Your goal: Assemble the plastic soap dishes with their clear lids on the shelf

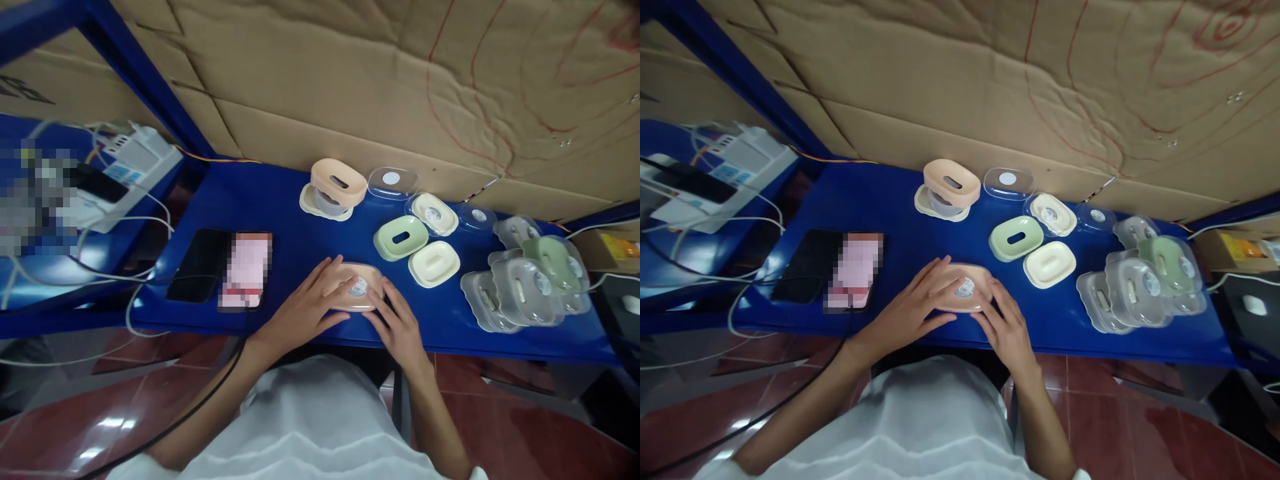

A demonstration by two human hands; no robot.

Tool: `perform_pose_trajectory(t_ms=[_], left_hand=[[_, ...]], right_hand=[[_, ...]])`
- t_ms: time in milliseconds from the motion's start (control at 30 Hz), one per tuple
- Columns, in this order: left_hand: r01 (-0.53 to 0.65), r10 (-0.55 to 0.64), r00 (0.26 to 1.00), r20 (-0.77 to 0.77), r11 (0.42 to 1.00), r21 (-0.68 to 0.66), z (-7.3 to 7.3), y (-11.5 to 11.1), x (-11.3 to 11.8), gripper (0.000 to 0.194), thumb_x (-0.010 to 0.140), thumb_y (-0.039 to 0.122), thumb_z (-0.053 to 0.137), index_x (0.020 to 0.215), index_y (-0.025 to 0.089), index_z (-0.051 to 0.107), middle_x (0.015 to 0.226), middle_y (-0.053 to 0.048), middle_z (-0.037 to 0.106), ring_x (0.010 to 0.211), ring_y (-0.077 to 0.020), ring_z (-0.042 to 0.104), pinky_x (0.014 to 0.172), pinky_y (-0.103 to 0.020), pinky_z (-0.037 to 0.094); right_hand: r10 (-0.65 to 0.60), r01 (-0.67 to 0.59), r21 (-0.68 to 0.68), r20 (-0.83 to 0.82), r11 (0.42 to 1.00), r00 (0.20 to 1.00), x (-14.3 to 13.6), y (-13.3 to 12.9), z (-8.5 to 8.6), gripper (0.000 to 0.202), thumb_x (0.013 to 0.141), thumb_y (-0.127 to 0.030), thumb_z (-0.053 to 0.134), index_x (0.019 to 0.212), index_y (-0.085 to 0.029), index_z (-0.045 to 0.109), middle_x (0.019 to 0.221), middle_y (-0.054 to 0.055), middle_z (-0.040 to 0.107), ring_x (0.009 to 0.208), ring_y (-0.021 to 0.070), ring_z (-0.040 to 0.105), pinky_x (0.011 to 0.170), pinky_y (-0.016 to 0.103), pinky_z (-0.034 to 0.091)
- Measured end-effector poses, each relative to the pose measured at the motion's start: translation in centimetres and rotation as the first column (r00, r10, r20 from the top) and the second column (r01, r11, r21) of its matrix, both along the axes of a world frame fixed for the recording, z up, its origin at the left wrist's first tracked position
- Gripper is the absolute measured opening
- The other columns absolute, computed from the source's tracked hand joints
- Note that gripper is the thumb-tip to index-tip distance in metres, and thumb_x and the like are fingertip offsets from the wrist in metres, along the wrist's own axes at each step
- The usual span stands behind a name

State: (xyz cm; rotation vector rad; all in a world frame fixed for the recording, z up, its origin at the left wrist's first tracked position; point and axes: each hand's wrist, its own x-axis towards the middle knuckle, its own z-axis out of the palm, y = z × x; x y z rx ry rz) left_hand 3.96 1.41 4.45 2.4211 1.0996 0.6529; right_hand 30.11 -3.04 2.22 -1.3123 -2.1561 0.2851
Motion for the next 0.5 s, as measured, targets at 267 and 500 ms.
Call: perform_pose_trajectory(t_ms=[267, 500], left_hand=[[-0.051, 0.049, 0.997, 0.056, 0.998, 0.039, -1.1, 0.2, 0.4, 0.07, 0.101, 0.032, 0.07, 0.165, 0.035, 0.041, 0.177, -0.017, 0.03, 0.163, -0.0391, 0.033, 0.124, -0.062, 0.045], [-0.032, 0.041, 0.987, 0.155, 0.998, -0.059, -1.5, 0.3, -0.6, 0.074, 0.087, 0.035, 0.088, 0.155, 0.037, 0.058, 0.16, -0.014, 0.049, 0.149, -0.0364, 0.052, 0.121, -0.057, 0.05]], right_hand=[[-0.042, 0.042, -0.016, 0.023, 0.999, 0.999, -0.3, 0.6, 0.1, 0.067, 0.106, -0.028, 0.064, 0.166, -0.039, 0.039, 0.164, 0.011, 0.05, 0.153, 0.0303, 0.051, 0.122, 0.052, 0.053], [0.013, -0.002, -0.098, 0.112, 0.995, 0.994, 0.4, 1.1, 1.3, 0.067, 0.099, -0.043, 0.074, 0.161, -0.036, 0.048, 0.156, 0.015, 0.053, 0.15, 0.033, 0.054, 0.119, 0.055, 0.054]])
